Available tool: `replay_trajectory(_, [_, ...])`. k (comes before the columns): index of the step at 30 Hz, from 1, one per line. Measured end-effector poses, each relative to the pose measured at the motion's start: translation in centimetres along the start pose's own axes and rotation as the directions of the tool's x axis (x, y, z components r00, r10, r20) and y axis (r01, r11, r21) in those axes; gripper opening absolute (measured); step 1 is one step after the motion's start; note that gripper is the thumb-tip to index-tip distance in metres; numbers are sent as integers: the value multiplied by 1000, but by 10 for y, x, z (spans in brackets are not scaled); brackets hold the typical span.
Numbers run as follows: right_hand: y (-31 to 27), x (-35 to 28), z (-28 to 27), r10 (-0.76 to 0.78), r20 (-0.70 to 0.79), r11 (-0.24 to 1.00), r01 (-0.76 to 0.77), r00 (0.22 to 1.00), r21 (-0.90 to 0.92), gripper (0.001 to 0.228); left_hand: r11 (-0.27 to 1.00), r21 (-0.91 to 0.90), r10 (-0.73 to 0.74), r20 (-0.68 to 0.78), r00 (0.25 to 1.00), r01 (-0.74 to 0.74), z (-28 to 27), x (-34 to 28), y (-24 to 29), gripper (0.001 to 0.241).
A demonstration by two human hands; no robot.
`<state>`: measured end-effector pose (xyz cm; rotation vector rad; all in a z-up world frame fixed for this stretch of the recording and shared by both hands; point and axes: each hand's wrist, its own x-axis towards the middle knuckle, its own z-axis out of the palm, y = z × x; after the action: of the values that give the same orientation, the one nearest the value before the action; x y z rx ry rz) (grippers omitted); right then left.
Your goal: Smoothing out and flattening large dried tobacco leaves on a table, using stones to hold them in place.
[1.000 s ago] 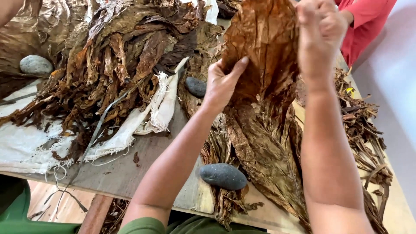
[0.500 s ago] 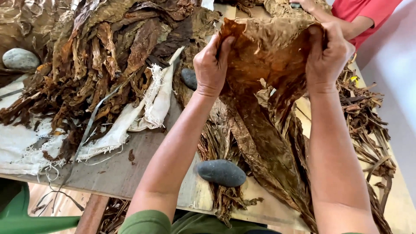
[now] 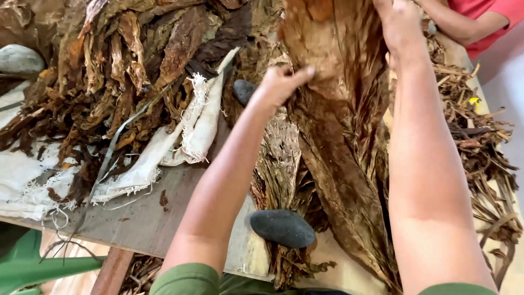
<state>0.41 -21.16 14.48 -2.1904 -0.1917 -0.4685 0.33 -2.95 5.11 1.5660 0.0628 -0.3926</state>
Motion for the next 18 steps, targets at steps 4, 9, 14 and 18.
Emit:
replay_trajectory(4, [37,-31,9,578,422,816,-517,699,-261,56,971,211,163,-250,954,-111,9,82,-90,30])
replay_trajectory(9, [191,-26,13,287,196,957,-272,938,-102,16,933,340,237,-329,914,-120,12,58,-80,38])
replay_trajectory(14, [204,-31,3,133,-89,904,-157,987,-398,46,820,572,209,-350,913,31,-4,38,-50,39])
replay_trajectory(18, [213,-30,-7,183,-138,855,-227,973,-466,36,855,511,143,-393,908,87,-28,37,-52,38])
